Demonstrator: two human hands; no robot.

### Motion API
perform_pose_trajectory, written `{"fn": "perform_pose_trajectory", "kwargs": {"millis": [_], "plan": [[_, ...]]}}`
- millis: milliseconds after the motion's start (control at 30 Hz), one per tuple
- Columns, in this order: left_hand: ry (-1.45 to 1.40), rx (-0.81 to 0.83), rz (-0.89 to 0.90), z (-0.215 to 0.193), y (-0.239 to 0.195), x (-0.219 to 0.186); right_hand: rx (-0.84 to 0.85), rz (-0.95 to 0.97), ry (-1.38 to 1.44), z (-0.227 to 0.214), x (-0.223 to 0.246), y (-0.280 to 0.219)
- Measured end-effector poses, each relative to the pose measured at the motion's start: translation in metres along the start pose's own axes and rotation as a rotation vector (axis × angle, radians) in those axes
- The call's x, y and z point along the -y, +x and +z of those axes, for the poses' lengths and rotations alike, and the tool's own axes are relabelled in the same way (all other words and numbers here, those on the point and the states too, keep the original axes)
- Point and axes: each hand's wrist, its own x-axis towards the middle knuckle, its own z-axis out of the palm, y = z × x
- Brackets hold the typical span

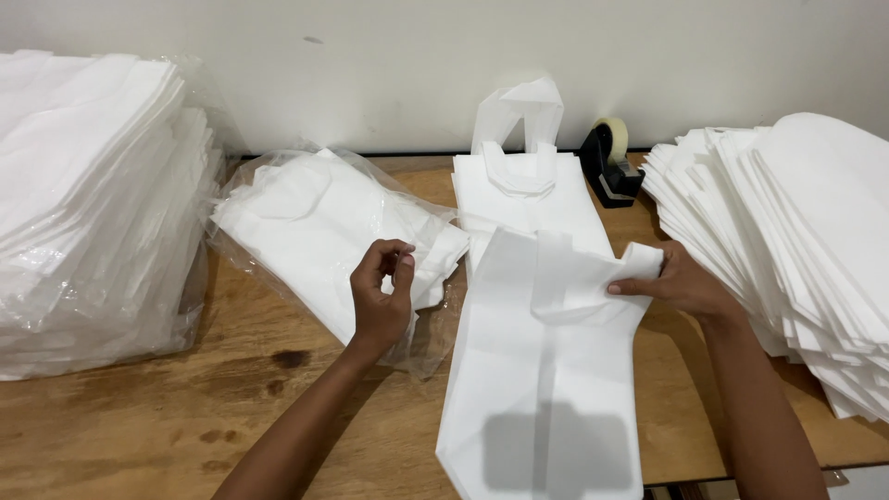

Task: Folding white non-woven bags and inserting them into clear plastic packaging sleeves on a wooden work surface.

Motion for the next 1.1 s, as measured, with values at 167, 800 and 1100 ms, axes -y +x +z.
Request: {"fn": "perform_pose_trajectory", "kwargs": {"millis": [167, 800, 1100], "plan": [[0.006, 0.069, 0.038, 0.002, 0.002, -0.014, 0.080, 0.046, -0.013, 0.023, 0.012, 0.013], [0.342, 0.404, 0.154, 0.004, 0.001, -0.022, 0.058, -0.329, -0.892, 0.172, 0.049, 0.107], [0.349, 0.422, 0.126, 0.006, 0.001, -0.017, 0.106, -0.252, -0.640, 0.228, 0.052, 0.132]]}}
